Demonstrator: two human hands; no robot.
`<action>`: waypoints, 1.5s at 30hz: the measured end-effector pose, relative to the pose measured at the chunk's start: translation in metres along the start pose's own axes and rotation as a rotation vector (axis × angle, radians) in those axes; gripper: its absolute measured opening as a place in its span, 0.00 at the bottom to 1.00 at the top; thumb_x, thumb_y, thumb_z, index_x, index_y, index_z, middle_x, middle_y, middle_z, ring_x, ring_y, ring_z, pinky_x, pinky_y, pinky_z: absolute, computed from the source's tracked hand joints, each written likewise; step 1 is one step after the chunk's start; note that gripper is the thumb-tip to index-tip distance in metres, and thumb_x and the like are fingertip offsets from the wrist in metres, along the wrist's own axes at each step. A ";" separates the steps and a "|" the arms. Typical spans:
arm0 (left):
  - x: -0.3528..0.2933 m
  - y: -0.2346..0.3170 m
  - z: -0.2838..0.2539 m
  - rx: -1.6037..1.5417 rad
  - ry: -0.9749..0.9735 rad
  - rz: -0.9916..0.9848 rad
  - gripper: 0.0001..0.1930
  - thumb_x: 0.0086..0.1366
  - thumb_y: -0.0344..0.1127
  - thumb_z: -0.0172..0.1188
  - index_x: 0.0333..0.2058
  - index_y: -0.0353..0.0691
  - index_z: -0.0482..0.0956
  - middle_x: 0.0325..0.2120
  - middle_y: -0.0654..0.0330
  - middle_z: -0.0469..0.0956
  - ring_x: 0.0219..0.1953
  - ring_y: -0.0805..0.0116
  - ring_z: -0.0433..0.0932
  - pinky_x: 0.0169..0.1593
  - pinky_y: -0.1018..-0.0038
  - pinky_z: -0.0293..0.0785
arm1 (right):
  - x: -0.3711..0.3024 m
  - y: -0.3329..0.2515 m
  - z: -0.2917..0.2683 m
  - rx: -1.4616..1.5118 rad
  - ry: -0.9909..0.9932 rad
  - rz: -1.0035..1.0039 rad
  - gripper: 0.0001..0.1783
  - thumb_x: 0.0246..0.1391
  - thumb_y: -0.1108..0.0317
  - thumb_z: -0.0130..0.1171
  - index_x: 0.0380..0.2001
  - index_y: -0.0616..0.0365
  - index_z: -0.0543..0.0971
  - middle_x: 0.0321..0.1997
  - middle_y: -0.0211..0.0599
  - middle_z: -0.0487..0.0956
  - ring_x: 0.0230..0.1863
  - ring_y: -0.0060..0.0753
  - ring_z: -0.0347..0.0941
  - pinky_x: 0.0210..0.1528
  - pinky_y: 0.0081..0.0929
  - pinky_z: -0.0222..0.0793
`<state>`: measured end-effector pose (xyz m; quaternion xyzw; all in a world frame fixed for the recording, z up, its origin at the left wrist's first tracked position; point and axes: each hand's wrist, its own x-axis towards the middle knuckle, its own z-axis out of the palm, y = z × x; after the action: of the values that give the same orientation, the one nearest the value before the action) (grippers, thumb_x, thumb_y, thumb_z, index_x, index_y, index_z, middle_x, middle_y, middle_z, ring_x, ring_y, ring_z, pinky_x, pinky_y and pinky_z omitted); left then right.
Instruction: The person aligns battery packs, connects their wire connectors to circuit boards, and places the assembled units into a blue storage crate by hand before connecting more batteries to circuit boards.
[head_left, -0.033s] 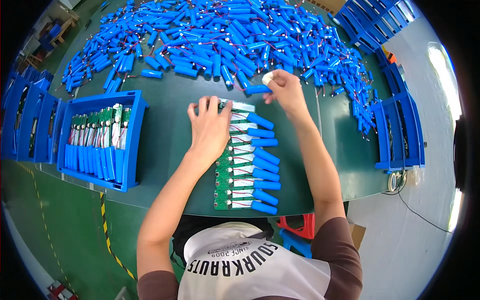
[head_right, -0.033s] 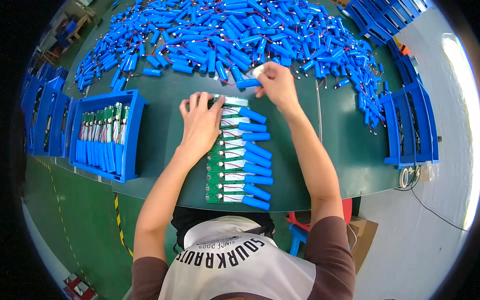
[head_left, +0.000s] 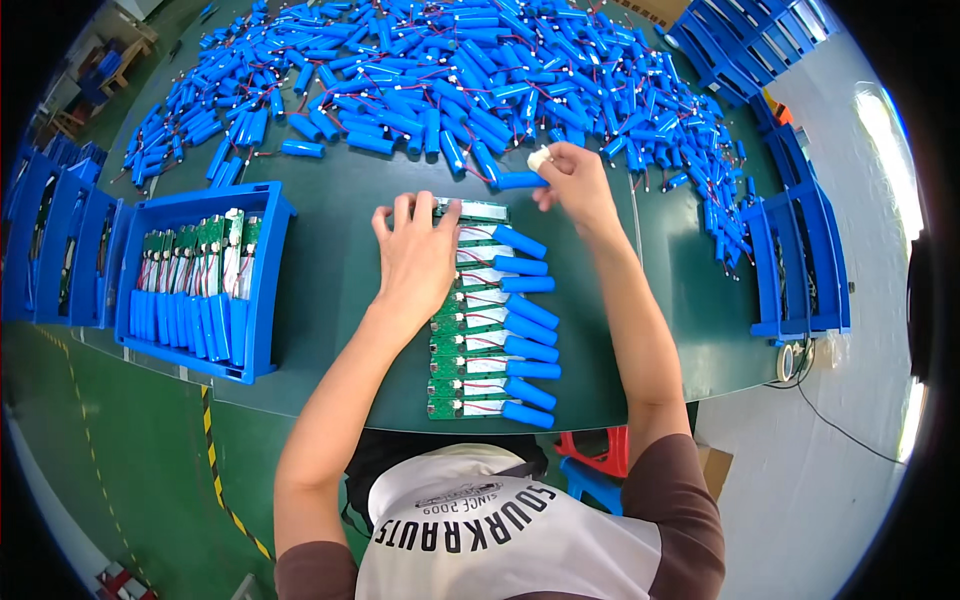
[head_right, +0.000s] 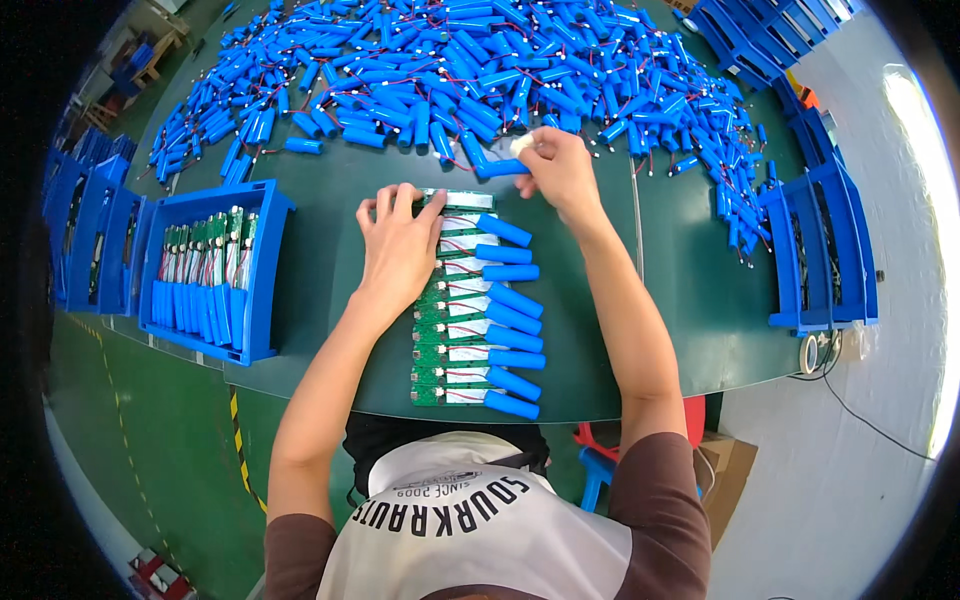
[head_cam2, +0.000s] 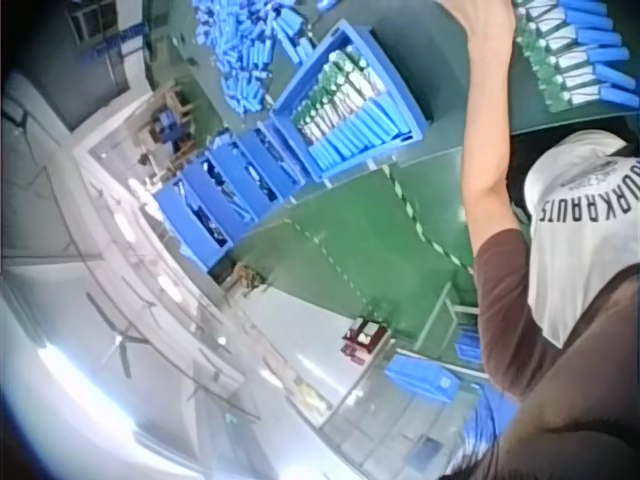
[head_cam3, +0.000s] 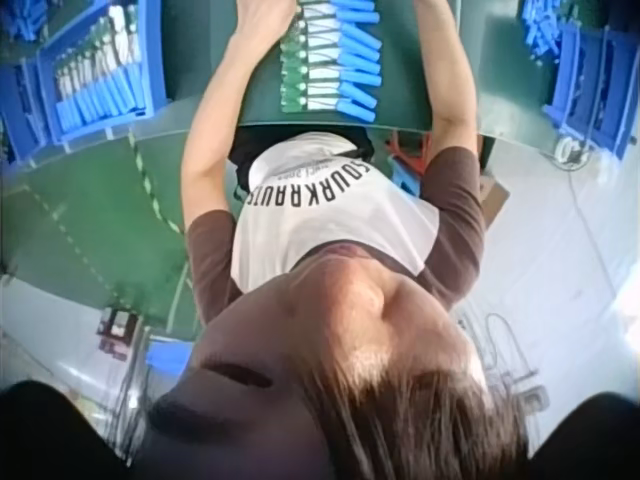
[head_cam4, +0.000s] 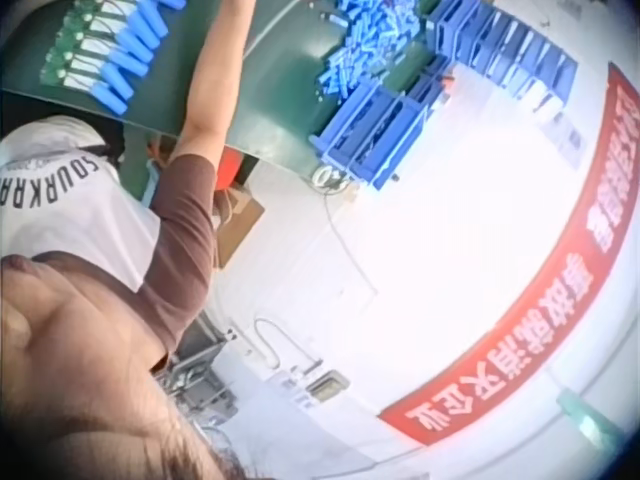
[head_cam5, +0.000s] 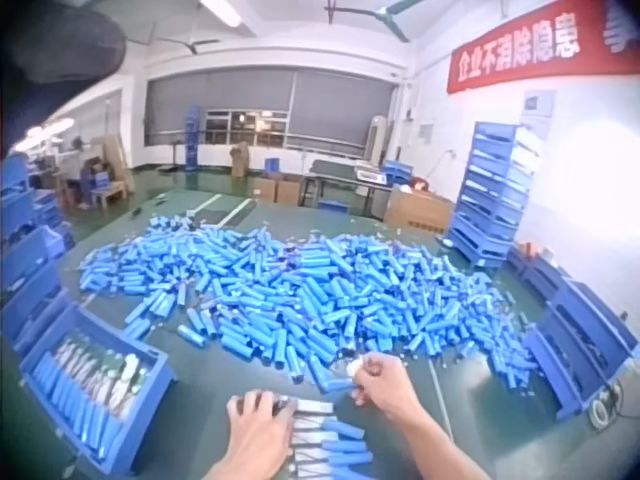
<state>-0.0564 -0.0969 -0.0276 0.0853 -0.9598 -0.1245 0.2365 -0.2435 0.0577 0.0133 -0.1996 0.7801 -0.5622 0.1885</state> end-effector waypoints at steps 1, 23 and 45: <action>0.001 -0.001 0.000 0.000 -0.001 0.006 0.16 0.68 0.33 0.60 0.54 0.42 0.81 0.47 0.55 0.73 0.55 0.55 0.68 0.61 0.52 0.58 | -0.001 0.003 -0.007 -0.042 0.003 0.039 0.10 0.61 0.69 0.64 0.38 0.68 0.80 0.23 0.35 0.80 0.19 0.21 0.76 0.17 0.21 0.67; 0.050 -0.014 0.018 -0.260 -0.036 0.084 0.06 0.59 0.26 0.65 0.35 0.41 0.87 0.36 0.62 0.80 0.45 0.59 0.74 0.50 0.63 0.65 | -0.010 -0.004 0.017 -0.554 -0.275 -0.611 0.12 0.52 0.73 0.67 0.41 0.61 0.80 0.34 0.40 0.82 0.40 0.42 0.80 0.45 0.37 0.75; 0.009 -0.026 -0.007 -0.354 0.148 -0.103 0.09 0.60 0.24 0.64 0.41 0.33 0.83 0.40 0.52 0.79 0.43 0.49 0.76 0.48 0.58 0.73 | -0.003 -0.007 0.047 -0.614 -0.242 -0.596 0.06 0.50 0.74 0.63 0.32 0.63 0.80 0.27 0.41 0.78 0.27 0.42 0.75 0.31 0.38 0.69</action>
<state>-0.0580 -0.1246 -0.0249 0.1002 -0.8974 -0.2966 0.3110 -0.2159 0.0193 0.0062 -0.5267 0.7917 -0.3068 0.0402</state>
